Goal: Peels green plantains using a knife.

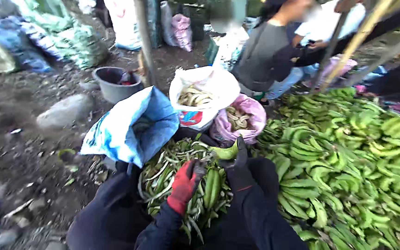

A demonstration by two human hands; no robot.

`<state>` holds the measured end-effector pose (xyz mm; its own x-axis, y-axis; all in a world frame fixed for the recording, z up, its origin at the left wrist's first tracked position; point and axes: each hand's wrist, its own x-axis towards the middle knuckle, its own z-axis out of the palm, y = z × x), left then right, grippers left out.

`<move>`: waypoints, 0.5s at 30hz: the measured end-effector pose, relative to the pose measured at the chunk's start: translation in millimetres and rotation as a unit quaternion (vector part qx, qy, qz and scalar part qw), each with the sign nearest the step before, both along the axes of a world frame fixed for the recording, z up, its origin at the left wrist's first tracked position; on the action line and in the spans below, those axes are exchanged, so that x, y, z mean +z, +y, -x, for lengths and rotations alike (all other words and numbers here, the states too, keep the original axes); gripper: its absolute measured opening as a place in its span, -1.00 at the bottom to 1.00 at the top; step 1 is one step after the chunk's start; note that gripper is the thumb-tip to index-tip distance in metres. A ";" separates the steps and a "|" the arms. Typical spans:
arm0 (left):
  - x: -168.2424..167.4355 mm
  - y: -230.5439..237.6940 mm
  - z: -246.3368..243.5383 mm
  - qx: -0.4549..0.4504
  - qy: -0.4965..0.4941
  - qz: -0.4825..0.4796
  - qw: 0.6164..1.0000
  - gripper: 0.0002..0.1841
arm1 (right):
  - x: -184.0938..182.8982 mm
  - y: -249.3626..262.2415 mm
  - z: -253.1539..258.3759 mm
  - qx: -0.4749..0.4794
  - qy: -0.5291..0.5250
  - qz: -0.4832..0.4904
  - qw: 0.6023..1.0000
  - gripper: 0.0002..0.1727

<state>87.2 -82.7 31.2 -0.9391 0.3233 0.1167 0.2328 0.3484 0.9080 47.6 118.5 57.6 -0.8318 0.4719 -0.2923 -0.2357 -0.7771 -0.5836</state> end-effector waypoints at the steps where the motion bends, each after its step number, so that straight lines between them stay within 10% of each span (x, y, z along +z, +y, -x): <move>1: -3.9 -0.4 -1.3 -0.001 0.009 0.014 1.000 -0.46 | -0.4 -14.4 0.8 0.003 -0.019 -0.022 1.000 -0.57; 15: -22.5 9.0 -18.6 -0.012 -0.018 0.060 0.998 -0.42 | -51.4 -31.6 -6.5 -0.030 -0.069 0.007 0.997 -0.53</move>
<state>105.8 -73.7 8.6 -0.9341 0.3546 0.0411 0.2093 0.4508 0.8677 54.0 86.9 6.3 -0.7538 0.5146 -0.4087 -0.2004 -0.7723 -0.6028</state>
